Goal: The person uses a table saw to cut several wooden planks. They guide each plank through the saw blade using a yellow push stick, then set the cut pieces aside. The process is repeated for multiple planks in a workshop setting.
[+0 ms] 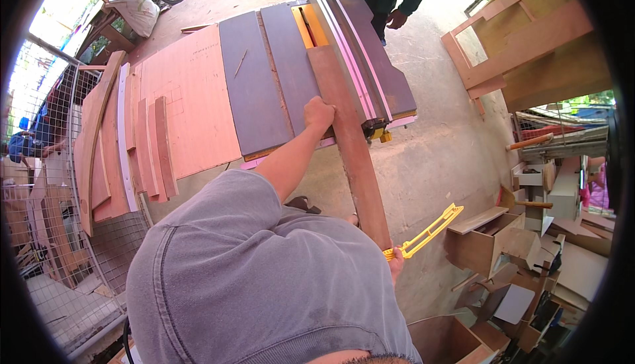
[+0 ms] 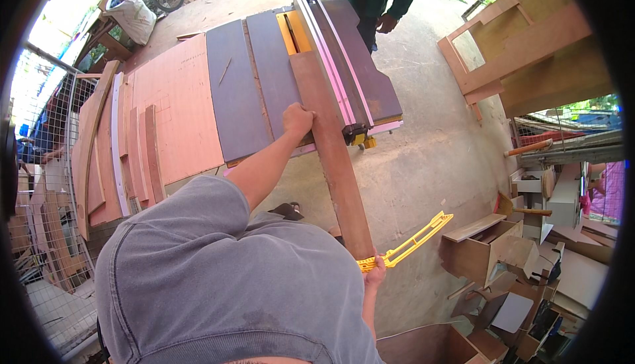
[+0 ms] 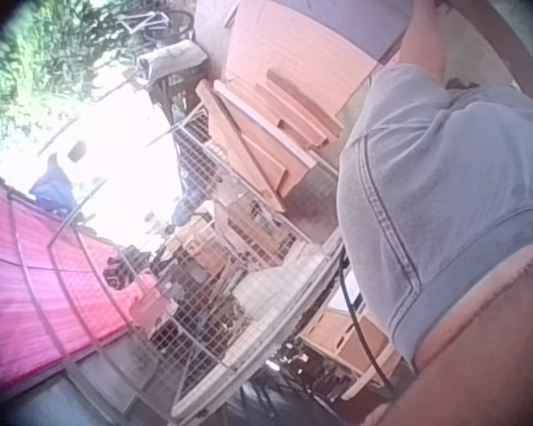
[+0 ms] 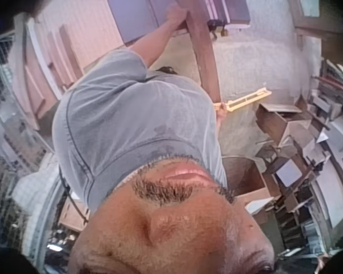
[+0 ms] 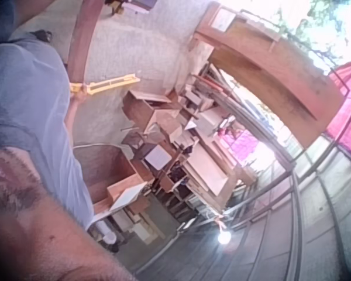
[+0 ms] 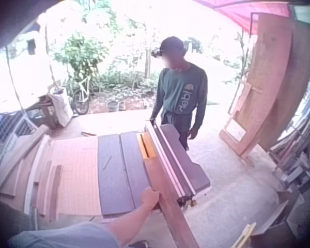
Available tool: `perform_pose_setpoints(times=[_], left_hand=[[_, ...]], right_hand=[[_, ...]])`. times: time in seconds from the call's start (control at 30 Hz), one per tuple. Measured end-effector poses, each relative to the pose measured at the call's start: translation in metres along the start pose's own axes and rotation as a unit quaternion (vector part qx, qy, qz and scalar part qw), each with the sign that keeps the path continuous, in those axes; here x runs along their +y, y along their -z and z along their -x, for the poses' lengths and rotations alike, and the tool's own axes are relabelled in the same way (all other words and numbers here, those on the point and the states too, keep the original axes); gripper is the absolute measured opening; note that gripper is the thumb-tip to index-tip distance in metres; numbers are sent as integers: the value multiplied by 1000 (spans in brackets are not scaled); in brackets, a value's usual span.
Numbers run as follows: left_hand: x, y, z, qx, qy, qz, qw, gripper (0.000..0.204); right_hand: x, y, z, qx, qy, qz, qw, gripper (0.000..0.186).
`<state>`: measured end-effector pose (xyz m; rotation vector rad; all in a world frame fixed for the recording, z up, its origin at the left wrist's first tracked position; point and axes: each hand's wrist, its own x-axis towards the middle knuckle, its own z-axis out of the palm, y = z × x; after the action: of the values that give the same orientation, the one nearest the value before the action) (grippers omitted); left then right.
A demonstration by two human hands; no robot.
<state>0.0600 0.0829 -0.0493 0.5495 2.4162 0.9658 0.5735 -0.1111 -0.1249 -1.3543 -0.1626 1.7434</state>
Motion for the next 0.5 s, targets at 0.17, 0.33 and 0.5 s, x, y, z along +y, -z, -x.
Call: perform_pose_setpoints(times=[0.17, 0.33, 0.5], left_hand=[[2, 2, -5, -16, 7, -4, 1000, 35], [2, 1, -12, -16, -1, -12, 1000, 36], [0, -2, -20, 0, -12, -20, 1000, 36]], right_hand=[[0, 0, -6, -3, -11, -11, 1000, 23], [0, -13, -4, 16, -6, -14, 1000, 21], [-2, -36, 6, 36, 30, 35, 998, 19]])
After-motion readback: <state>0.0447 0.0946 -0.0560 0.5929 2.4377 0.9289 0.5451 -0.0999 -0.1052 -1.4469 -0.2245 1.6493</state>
